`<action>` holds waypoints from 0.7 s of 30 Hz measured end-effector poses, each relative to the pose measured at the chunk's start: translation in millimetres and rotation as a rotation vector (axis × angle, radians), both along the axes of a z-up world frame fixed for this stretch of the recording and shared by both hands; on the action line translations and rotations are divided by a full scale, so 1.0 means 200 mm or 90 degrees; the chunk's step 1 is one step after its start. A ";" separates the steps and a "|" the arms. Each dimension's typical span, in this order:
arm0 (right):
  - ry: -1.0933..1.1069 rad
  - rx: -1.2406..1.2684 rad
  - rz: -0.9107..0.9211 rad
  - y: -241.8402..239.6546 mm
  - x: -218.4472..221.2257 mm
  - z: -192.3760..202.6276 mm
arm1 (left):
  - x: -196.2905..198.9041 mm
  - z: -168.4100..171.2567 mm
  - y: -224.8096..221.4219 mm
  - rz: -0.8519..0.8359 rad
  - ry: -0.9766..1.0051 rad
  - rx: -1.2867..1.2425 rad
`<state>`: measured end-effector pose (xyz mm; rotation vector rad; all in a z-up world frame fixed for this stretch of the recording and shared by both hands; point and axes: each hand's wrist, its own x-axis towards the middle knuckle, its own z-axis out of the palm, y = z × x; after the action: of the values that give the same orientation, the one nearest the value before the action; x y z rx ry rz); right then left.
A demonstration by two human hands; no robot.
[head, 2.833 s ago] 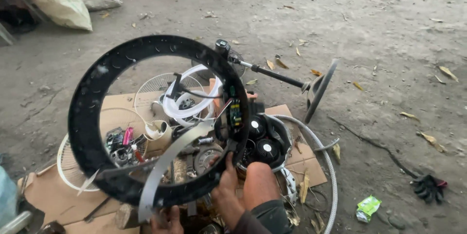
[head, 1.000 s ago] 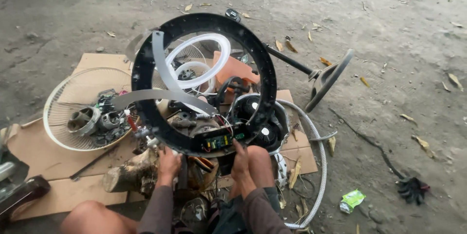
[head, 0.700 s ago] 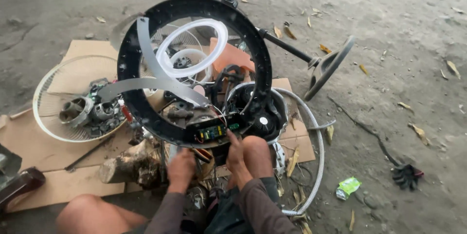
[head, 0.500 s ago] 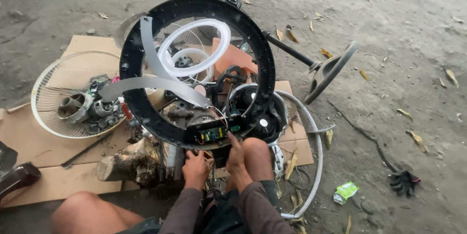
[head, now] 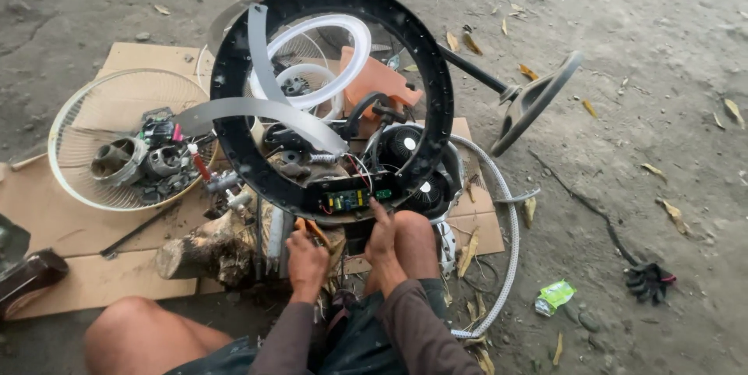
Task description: Disassembling an electric fan base using a screwdriver to remove internal components and wiring.
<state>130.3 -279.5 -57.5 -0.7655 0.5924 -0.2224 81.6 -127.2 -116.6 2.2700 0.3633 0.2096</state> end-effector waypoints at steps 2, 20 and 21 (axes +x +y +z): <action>-0.006 0.000 -0.005 0.00 0.01 -0.01 | 0.04 -0.02 0.06 0.027 0.018 -0.077; -0.077 -0.002 0.073 0.06 -0.07 0.11 | -0.24 0.53 0.70 -0.015 0.252 -0.638; -0.057 -0.007 0.076 0.07 -0.08 0.12 | -0.24 0.44 0.75 -0.040 0.163 -0.699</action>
<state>114.3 -265.1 -34.5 -0.7946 0.4585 -0.1489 32.9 21.8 -28.1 1.2109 0.4025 -0.2707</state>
